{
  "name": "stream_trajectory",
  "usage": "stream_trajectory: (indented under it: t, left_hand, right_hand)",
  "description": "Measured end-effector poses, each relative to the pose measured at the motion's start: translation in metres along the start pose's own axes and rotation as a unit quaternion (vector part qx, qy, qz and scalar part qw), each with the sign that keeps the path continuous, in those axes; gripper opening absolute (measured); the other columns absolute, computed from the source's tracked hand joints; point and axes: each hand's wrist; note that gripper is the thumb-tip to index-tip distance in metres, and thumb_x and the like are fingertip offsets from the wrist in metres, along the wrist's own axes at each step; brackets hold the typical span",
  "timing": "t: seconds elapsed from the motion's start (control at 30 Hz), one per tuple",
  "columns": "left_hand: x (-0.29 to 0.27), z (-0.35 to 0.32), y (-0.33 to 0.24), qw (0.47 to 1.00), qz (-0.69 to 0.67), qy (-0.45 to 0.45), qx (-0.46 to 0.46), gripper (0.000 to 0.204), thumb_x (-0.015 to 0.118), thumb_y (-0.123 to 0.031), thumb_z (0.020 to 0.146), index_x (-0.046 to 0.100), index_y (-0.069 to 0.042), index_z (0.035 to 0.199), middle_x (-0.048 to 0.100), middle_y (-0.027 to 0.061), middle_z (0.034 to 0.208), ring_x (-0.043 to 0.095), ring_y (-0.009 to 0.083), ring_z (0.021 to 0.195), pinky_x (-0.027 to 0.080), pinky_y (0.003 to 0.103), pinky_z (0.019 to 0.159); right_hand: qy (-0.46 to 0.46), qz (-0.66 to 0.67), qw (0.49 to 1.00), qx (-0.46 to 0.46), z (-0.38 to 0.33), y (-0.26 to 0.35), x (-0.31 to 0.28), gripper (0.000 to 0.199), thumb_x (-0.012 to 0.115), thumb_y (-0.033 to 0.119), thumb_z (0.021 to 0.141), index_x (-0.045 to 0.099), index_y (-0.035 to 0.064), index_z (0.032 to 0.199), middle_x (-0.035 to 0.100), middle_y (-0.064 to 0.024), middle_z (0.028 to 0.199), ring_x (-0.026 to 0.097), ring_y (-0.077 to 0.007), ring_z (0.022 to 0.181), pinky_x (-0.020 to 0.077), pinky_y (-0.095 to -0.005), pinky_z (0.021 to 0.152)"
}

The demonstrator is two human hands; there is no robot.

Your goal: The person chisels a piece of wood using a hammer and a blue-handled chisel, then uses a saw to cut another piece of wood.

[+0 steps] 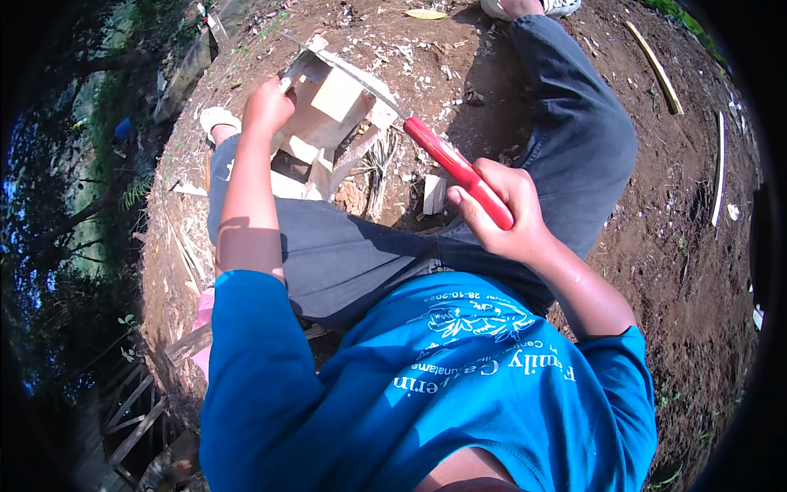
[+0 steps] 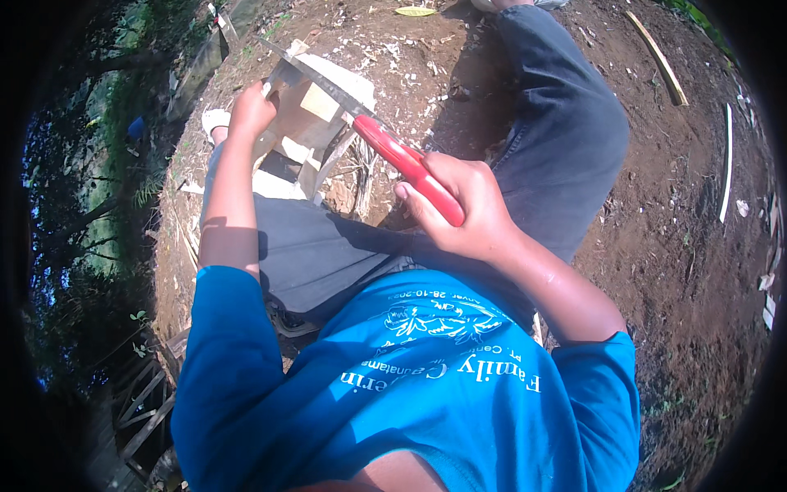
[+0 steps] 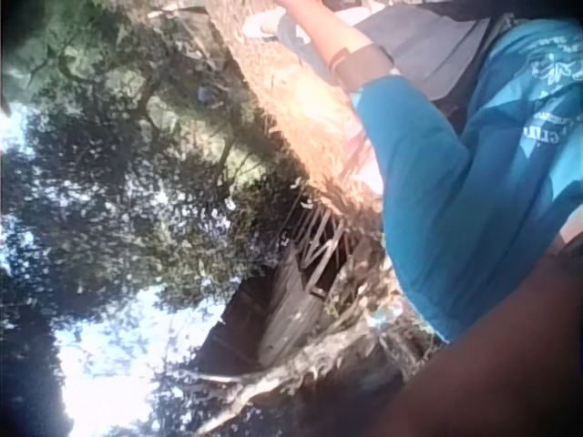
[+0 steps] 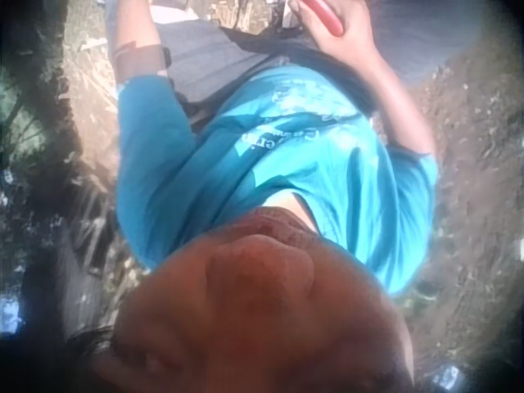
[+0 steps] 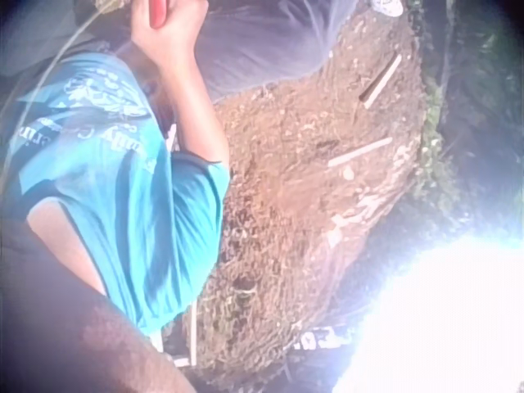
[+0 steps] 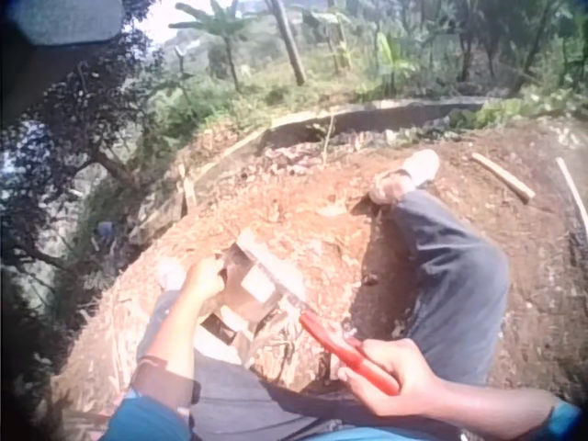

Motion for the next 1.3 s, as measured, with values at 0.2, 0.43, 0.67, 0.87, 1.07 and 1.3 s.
stream_trajectory:
  t: [0.2,0.43,0.67,0.87,1.07,1.3]
  left_hand:
    - [-0.004,0.000,-0.009,1.000,-0.012,-0.007,0.009,0.031,0.064,-0.030,0.091,0.071,-0.007,0.111,0.073,0.0257,0.098,0.070,0.0451,0.096,0.056,0.054,0.087]
    - [0.003,0.001,-0.010,0.998,0.019,0.017,-0.053,0.031,0.064,-0.033,0.092,0.075,-0.008,0.107,0.073,0.0264,0.099,0.071,0.0452,0.097,0.056,0.053,0.088]
    - [-0.015,-0.013,-0.033,0.999,0.011,0.018,-0.040,0.030,0.063,-0.025,0.090,0.070,-0.011,0.116,0.074,0.0218,0.104,0.071,0.0420,0.100,0.057,0.052,0.089]
    - [-0.013,-0.004,-0.029,0.998,0.014,0.031,-0.045,0.028,0.064,-0.026,0.091,0.070,-0.012,0.115,0.074,0.0211,0.106,0.071,0.0411,0.101,0.057,0.051,0.089]
    - [-0.011,-0.003,-0.017,0.999,-0.008,0.016,-0.036,0.028,0.065,-0.024,0.090,0.071,-0.010,0.113,0.074,0.0200,0.108,0.070,0.0409,0.102,0.056,0.051,0.089]
    - [-0.003,-0.004,-0.018,1.000,-0.004,-0.001,0.002,0.027,0.064,-0.023,0.092,0.070,-0.004,0.110,0.073,0.0252,0.106,0.070,0.0417,0.102,0.056,0.052,0.091]
  right_hand:
    - [-0.038,-0.020,0.998,-0.049,0.109,-0.033,0.060,0.037,0.073,0.030,0.095,0.058,0.0023,0.077,0.054,-0.0109,0.063,0.053,-0.0194,0.055,0.0441,-0.0355,0.056]
    - [-0.025,-0.050,0.997,-0.059,0.090,-0.032,0.048,0.036,0.073,0.031,0.097,0.058,0.0031,0.080,0.052,-0.0078,0.062,0.052,-0.0149,0.057,0.0439,-0.0340,0.057]
    - [-0.014,-0.098,0.995,-0.030,0.067,-0.041,0.063,0.029,0.075,0.028,0.092,0.060,0.0038,0.088,0.062,-0.0177,0.075,0.066,-0.0355,0.068,0.0506,-0.0432,0.065]
    - [-0.031,-0.077,0.994,-0.073,0.063,-0.057,0.059,0.026,0.074,0.023,0.093,0.058,0.0035,0.089,0.061,-0.0179,0.077,0.064,-0.0375,0.071,0.0498,-0.0437,0.065]
    - [-0.004,-0.050,0.998,0.033,-0.016,-0.008,0.007,0.021,0.073,0.016,0.095,0.059,0.0023,0.087,0.056,-0.0092,0.067,0.058,-0.0161,0.059,0.0441,-0.0336,0.057]
    - [-0.032,-0.062,0.998,-0.010,0.055,-0.023,0.045,0.032,0.072,0.024,0.097,0.055,0.0028,0.080,0.049,-0.0073,0.062,0.047,-0.0124,0.057,0.0420,-0.0332,0.056]
Point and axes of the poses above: each hand's wrist, its own z-axis towards the middle knuckle, its own x-axis out of the palm, y = z × x
